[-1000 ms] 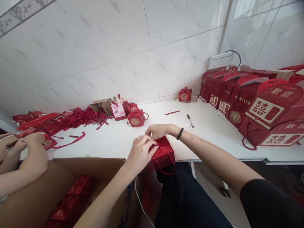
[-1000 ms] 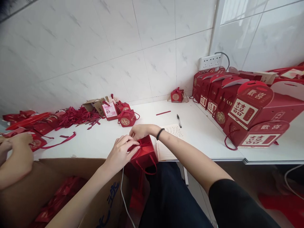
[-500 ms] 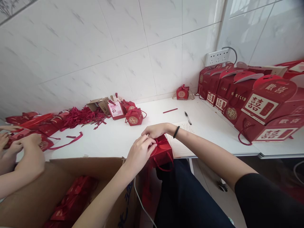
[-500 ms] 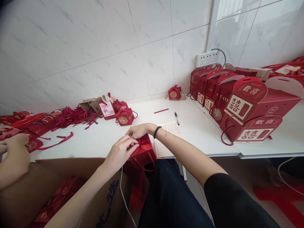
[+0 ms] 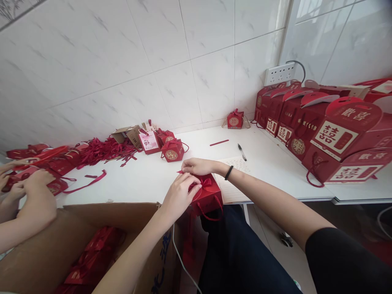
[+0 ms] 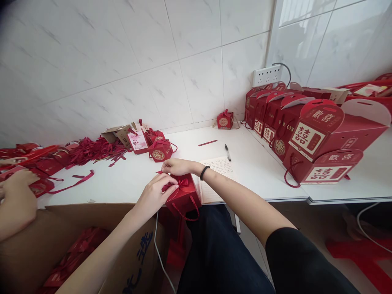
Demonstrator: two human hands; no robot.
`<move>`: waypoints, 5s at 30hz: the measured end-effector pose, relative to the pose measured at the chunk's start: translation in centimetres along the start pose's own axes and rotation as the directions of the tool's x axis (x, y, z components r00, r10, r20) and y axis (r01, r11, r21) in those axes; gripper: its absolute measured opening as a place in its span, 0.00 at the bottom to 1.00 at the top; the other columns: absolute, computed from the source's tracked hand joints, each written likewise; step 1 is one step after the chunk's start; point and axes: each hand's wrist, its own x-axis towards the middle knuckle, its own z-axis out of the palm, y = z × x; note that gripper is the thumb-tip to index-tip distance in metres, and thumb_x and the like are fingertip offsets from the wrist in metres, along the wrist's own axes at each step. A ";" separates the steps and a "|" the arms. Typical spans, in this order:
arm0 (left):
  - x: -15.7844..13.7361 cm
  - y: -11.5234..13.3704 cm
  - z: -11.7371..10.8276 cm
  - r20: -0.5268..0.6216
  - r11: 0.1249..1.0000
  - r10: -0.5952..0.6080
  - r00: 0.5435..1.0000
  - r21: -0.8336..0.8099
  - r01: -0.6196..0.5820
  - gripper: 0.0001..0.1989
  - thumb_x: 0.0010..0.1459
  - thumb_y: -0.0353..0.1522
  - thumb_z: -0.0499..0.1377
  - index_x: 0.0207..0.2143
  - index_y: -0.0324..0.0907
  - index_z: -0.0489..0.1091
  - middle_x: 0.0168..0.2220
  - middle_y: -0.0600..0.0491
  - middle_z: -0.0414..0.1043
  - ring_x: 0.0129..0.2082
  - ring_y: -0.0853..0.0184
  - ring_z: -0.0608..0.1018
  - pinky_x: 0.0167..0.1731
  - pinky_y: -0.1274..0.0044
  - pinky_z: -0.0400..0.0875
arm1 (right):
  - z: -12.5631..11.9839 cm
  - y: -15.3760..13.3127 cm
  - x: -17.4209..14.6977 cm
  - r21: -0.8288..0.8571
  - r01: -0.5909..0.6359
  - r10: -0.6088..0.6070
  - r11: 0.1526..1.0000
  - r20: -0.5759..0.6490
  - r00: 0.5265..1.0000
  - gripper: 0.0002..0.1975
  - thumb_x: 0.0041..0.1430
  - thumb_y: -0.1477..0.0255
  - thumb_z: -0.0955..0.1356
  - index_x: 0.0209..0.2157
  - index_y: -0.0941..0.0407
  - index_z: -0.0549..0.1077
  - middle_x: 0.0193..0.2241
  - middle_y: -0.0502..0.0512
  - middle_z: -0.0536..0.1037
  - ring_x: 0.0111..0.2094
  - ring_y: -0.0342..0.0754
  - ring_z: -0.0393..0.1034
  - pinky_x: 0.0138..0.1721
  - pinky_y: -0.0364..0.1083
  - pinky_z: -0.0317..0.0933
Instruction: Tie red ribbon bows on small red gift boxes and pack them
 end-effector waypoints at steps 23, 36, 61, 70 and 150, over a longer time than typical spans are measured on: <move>0.2 -0.2 0.1 0.076 0.985 -0.109 0.991 -0.125 0.118 0.06 0.57 0.32 0.55 0.34 0.43 0.71 0.36 0.53 0.68 0.40 0.65 0.71 0.43 0.70 0.66 | -3.0 3.1 -6.4 0.117 -0.619 0.626 0.777 -0.033 0.779 0.32 0.60 0.49 0.56 0.26 0.63 0.72 0.35 0.66 0.75 0.29 0.49 0.71 0.28 0.44 0.63; 0.3 -0.3 0.2 0.076 0.982 -0.115 0.990 -0.139 0.125 0.04 0.56 0.31 0.56 0.32 0.43 0.70 0.34 0.55 0.68 0.38 0.66 0.71 0.42 0.71 0.66 | -1.2 3.2 -5.0 0.507 -0.266 0.374 0.820 -0.122 0.919 0.08 0.55 0.71 0.64 0.27 0.60 0.71 0.32 0.54 0.74 0.33 0.42 0.67 0.35 0.39 0.61; 0.0 -0.4 0.3 0.071 0.970 -0.151 0.986 -0.184 0.162 0.05 0.56 0.33 0.55 0.35 0.43 0.69 0.34 0.54 0.67 0.35 0.68 0.71 0.40 0.72 0.67 | -1.1 2.8 -4.9 0.232 -0.339 0.410 0.912 -0.540 0.735 0.12 0.60 0.64 0.63 0.33 0.60 0.66 0.30 0.57 0.73 0.27 0.45 0.68 0.26 0.40 0.55; -0.8 -0.4 -0.6 0.053 0.846 -0.447 0.893 -0.298 0.442 0.14 0.56 0.44 0.51 0.31 0.42 0.63 0.29 0.56 0.67 0.29 0.69 0.70 0.33 0.75 0.65 | -0.1 -2.4 -9.2 -0.168 -0.408 0.308 0.897 -0.425 0.851 0.25 0.59 0.58 0.60 0.14 0.56 0.51 0.13 0.47 0.53 0.16 0.39 0.45 0.19 0.44 0.42; 1.3 -0.2 1.1 0.084 0.964 -0.143 0.986 -0.213 0.158 0.05 0.55 0.31 0.54 0.30 0.42 0.70 0.32 0.52 0.69 0.39 0.63 0.69 0.39 0.72 0.65 | 0.3 0.2 -1.8 -0.131 -0.248 0.189 0.960 -0.354 0.916 0.06 0.55 0.76 0.66 0.25 0.59 0.71 0.26 0.54 0.75 0.28 0.45 0.67 0.28 0.41 0.55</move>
